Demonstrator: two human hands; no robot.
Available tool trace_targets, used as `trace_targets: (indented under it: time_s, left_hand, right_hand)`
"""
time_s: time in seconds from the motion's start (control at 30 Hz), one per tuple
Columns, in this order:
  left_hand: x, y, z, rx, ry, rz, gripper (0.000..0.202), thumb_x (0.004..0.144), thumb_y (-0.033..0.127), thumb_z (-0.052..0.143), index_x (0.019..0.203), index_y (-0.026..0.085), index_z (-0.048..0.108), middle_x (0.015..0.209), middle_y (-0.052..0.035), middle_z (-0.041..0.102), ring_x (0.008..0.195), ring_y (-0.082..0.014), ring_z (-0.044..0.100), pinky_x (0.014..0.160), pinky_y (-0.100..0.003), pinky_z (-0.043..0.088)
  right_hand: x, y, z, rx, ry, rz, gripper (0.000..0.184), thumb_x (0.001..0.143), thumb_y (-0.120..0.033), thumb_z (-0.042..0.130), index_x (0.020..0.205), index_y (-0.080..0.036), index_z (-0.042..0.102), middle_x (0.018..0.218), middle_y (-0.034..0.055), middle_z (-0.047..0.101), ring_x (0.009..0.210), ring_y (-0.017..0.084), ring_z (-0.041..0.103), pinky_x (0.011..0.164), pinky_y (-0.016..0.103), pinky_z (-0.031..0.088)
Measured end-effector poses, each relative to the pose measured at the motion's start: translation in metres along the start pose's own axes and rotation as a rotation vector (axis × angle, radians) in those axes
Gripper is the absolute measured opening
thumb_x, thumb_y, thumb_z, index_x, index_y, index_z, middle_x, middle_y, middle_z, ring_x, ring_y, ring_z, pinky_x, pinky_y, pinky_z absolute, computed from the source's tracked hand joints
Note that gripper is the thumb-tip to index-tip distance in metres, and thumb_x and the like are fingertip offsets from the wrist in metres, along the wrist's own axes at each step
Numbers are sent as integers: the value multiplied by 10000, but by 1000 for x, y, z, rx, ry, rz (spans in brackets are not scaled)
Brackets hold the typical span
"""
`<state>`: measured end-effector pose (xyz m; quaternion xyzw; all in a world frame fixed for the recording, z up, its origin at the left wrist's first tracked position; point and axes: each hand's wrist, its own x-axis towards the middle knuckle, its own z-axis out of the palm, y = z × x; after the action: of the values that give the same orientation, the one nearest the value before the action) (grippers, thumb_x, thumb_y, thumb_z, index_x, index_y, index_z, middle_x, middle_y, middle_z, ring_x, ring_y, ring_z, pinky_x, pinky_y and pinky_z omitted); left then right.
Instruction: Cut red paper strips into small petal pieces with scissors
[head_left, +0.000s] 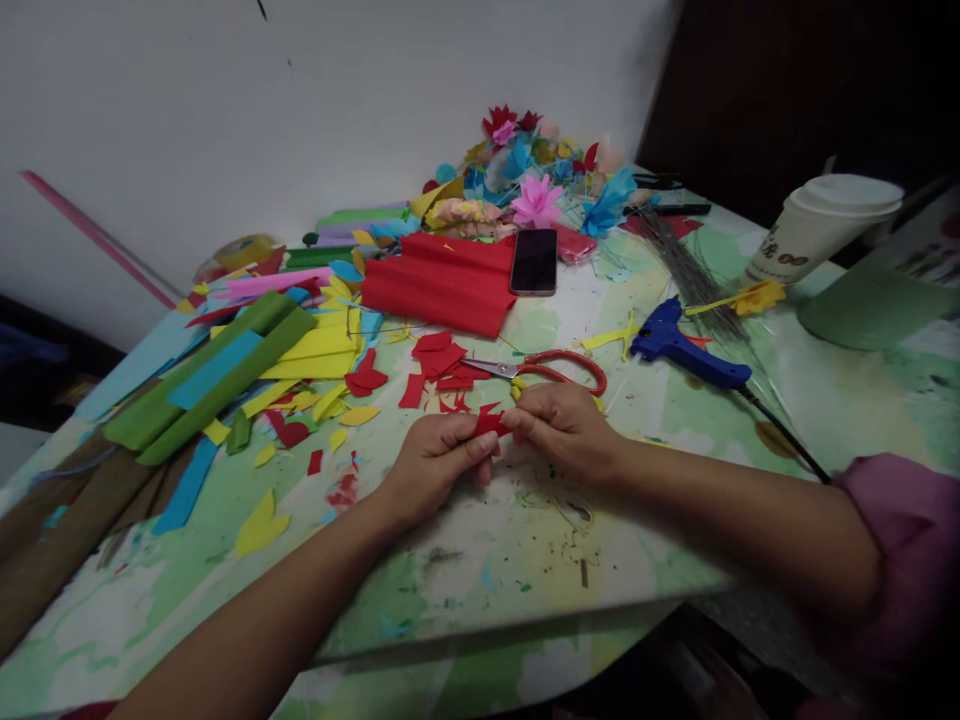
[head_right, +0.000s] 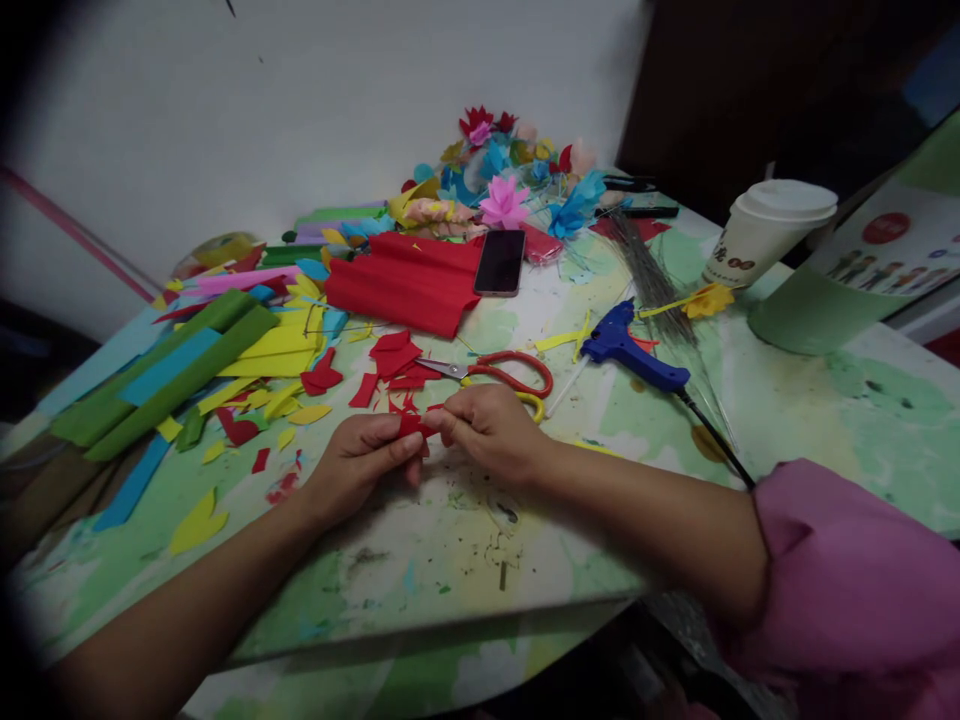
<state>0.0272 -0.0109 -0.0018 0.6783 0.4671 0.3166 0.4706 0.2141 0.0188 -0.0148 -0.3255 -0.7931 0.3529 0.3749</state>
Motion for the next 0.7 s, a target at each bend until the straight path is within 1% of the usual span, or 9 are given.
trace_targets:
  time_s: [0.07, 0.17, 0.2, 0.27, 0.33, 0.4, 0.47, 0.6, 0.7]
  left_hand:
    - [0, -3, -4, -84, 23, -54, 294, 812, 384, 610, 631, 158, 657, 507, -24, 626, 470, -115, 516, 465, -226, 382]
    - [1, -10, -11, -266, 134, -124, 271, 774, 399, 651, 662, 153, 635, 482, -4, 611, 415, -103, 511, 415, -206, 379]
    - [3, -13, -13, -321, 165, -126, 264, 768, 401, 657, 682, 153, 628, 481, 5, 608, 405, -104, 514, 413, -207, 397]
    - [5, -16, -14, -368, 161, -121, 275, 762, 411, 661, 695, 149, 616, 485, 11, 606, 394, -99, 510, 408, -205, 414]
    - [6, -15, -13, -368, 108, -120, 291, 763, 420, 659, 692, 143, 604, 493, 9, 607, 403, -93, 512, 414, -197, 419]
    - [6, -14, -11, -339, 70, -100, 294, 769, 420, 658, 699, 140, 603, 506, 9, 605, 432, -88, 523, 437, -187, 421]
    - [4, -13, -11, -300, 56, -60, 297, 778, 424, 651, 701, 141, 604, 526, 6, 608, 459, -91, 534, 457, -191, 431]
    - [5, -13, -20, -236, 85, 33, 325, 809, 454, 605, 715, 144, 634, 563, -10, 627, 496, -113, 551, 502, -226, 449]
    - [7, -10, -26, -138, 129, 138, 352, 811, 454, 598, 652, 144, 650, 555, -25, 633, 538, -122, 558, 570, -237, 447]
  right_hand:
    - [1, 3, -5, -7, 82, 52, 437, 910, -407, 451, 540, -180, 496, 521, -32, 450, 514, 90, 404, 553, 258, 303]
    - [7, 12, -15, -23, 337, 183, 463, 906, -448, 442, 523, -190, 457, 485, -32, 426, 480, 95, 381, 529, 262, 301]
    - [9, 14, -17, -43, 363, 191, 471, 903, -469, 438, 523, -191, 454, 477, -31, 424, 472, 96, 378, 522, 263, 298]
    - [14, 15, -17, -92, 341, 126, 494, 912, -501, 391, 537, -186, 461, 498, -20, 442, 495, 104, 395, 532, 261, 298]
    - [17, 11, -13, -185, 237, -10, 479, 914, -513, 380, 630, -165, 547, 600, 11, 528, 585, 127, 460, 575, 262, 311]
    - [19, 5, -4, -258, 116, -131, 440, 913, -488, 413, 679, -158, 585, 637, 16, 549, 615, 131, 468, 593, 259, 305]
    - [19, 0, 4, -319, 58, -209, 394, 914, -423, 450, 645, -162, 570, 601, 3, 518, 591, 123, 431, 583, 256, 281]
    - [20, -3, 14, -321, 88, -259, 354, 905, -325, 481, 600, -162, 555, 568, 2, 480, 594, 129, 413, 588, 263, 276]
    - [22, -3, 14, -292, 112, -258, 375, 901, -343, 478, 581, -163, 556, 555, 3, 460, 594, 137, 433, 589, 263, 298]
